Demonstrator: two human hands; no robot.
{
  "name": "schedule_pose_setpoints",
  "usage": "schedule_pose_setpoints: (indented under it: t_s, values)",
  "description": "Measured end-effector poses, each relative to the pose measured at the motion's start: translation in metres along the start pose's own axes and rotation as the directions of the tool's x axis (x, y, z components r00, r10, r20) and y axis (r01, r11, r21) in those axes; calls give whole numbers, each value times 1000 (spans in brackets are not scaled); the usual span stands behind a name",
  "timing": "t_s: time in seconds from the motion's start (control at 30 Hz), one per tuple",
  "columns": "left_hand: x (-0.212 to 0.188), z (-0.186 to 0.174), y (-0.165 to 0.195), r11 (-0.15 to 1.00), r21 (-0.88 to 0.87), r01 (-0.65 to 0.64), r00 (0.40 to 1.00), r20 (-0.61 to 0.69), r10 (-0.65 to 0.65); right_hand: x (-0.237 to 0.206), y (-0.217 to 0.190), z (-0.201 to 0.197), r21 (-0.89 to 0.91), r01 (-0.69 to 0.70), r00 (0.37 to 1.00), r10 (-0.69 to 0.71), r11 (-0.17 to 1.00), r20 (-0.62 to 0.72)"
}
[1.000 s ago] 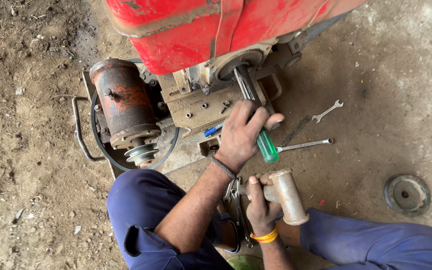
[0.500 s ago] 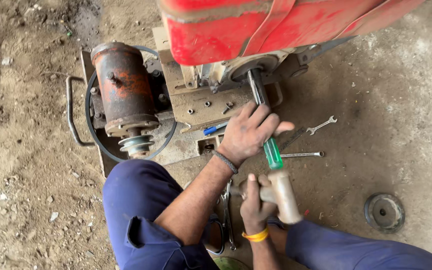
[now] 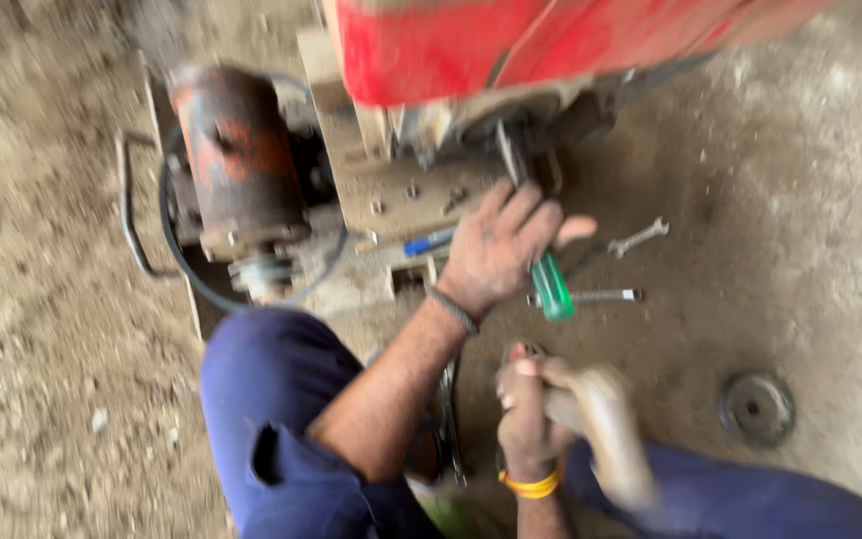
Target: The person sits on the ground beside a small engine machine and works on its horizontal shaft. They remove a round pulley from the shaft by hand, then hold a metal drift against the shaft and strike it with a hammer, and use a screwdriver around the shaft housing while continuing to work the fitting.
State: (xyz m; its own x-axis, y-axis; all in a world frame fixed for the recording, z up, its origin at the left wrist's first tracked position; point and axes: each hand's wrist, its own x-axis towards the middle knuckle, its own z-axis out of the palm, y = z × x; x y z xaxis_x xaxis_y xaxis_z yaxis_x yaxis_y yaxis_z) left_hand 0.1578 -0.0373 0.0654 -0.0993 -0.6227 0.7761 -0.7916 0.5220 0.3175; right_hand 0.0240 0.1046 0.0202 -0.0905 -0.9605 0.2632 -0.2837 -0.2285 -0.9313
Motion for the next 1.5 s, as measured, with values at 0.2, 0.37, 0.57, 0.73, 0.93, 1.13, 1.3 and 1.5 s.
schedule_pose_setpoints:
  t_s: [0.2, 0.37, 0.57, 0.73, 0.93, 1.13, 1.3, 1.5]
  values:
    - [-1, -1, -1, 1000, -18, 9, 1000, 12, -9, 6, -11, 13, 211, -96, 983, 125, 973, -131]
    - [4, 2, -1, 1000, -20, -14, 1000, -19, 13, -7, 15, 10, 58, -152, 987, 149, 987, 56]
    - [5, 0, 1, 999, -16, 28, 999, -43, -28, -11, 40, -4, 102, 416, 909, -415, 904, -32]
    - [11, 1, -1, 1000, 0, -31, 999, -34, 31, -14, 69, 12, 33, -294, 954, 295, 955, -55]
    - [6, 2, -2, 1000, -19, -4, 999, -52, 3, -30, 75, -21, 355, -270, 923, 346, 895, -169]
    - [3, 4, -3, 1000, -15, -1, 1000, 11, 1, -14, 51, -30, -73, -175, 981, 180, 982, 70]
    - [5, 4, -3, 1000, -3, 21, 999, -31, -21, -7, 45, -19, 163, -7, 992, 28, 987, -124]
    - [4, 6, -3, 1000, 14, 19, 999, 33, -20, -8, 41, -6, -113, -305, 952, 304, 945, -32]
